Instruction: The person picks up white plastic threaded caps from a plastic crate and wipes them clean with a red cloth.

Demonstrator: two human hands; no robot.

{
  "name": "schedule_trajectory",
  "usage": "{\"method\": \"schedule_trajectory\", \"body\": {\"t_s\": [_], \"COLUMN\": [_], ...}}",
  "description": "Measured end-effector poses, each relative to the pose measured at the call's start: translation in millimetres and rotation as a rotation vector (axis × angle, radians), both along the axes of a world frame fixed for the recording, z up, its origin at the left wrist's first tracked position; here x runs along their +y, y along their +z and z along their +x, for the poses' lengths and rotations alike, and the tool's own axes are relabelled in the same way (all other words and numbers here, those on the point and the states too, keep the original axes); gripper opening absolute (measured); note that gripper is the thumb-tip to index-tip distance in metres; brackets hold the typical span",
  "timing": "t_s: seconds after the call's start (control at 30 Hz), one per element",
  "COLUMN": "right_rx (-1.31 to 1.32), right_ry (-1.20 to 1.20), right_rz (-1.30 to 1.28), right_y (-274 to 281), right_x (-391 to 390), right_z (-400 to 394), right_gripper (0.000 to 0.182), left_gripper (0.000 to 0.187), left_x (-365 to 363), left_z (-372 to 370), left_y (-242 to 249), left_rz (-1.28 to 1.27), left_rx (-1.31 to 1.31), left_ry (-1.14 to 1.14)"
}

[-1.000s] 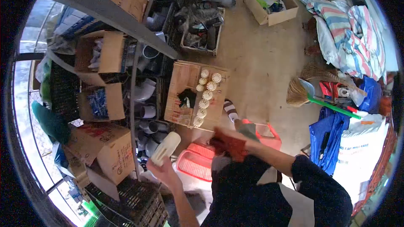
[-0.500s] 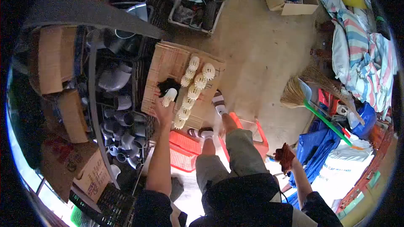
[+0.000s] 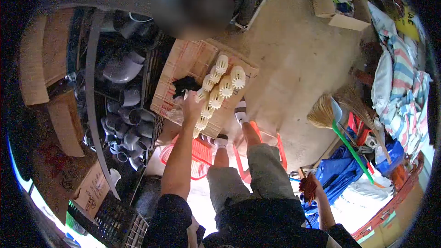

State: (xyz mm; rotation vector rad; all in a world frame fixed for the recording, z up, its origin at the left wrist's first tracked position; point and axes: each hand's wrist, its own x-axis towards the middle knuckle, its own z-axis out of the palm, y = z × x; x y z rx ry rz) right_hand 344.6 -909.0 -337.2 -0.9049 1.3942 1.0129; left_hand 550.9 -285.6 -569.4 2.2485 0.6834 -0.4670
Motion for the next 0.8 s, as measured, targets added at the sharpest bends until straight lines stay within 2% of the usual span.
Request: {"method": "schedule_trajectory", "body": {"t_s": [0.1,0.2,0.37,0.4,0.43,0.47,0.53,0.57,0.6,0.67,0.73,0.77,0.8], "right_rx": [-0.071,-0.041,-0.163,-0.144,-0.126,-0.112,-0.42,-0.286,-0.115,-0.184,-0.231,-0.31,-0.383], "right_ry": [0.025,0.024,-0.035,-0.059,-0.082,-0.101,0.423,-0.09,-0.597,-0.586,-0.567,-0.438,-0.338], "right_rz": [-0.028,-0.113,0.081,0.133,0.187,0.243,0.478,0.709,0.921,0.98,0.968,1.065,1.152], "right_y": [7.8,9.1,-18.9,-14.1,-5.1,1.6,-18.1,-10.1,0.2,14.6,28.2,10.4,14.0], "right_x": [10.1,22.2,7.1,15.8,23.5,33.9,26.2,41.9,61.1,97.8,134.9,145.4,168.2], "right_z": [21.9,36.5,26.8,38.4,55.9,70.1,72.9,90.8,108.5,131.0,149.1,157.4,170.3], "right_gripper": [0.066,0.062,0.065,0.065,0.066,0.066,0.072,0.074,0.076,0.078,0.079,0.079,0.079], "left_gripper": [0.039,0.039,0.041,0.042,0.042,0.041,0.038,0.036,0.034,0.032,0.034,0.035,0.032], "left_x": [1.4,4.0,13.1,14.5,25.7,23.0,11.2,6.7,0.7,-14.8,-34.3,-44.8,-48.8], "left_z": [-8.6,-13.4,-42.3,-53.2,-80.0,-94.8,-128.3,-148.2,-184.5,-240.0,-256.5,-262.5,-306.2], "left_y": [-18.4,-13.7,24.6,30.1,4.0,26.1,73.8,92.8,88.0,108.8,189.1,233.0,213.9], "left_rz": [-0.113,-0.22,-0.257,-0.263,-0.255,-0.297,-0.357,-0.374,-0.273,-0.178,-0.244,-0.27,-0.289], "left_rx": [0.072,-0.085,-0.177,-0.221,-0.153,-0.177,-0.148,-0.098,-0.216,-0.311,-0.066,0.057,-0.054], "left_ry": [0.018,0.05,0.298,0.355,0.368,0.407,0.486,0.528,0.388,0.27,0.43,0.506,0.491]}}
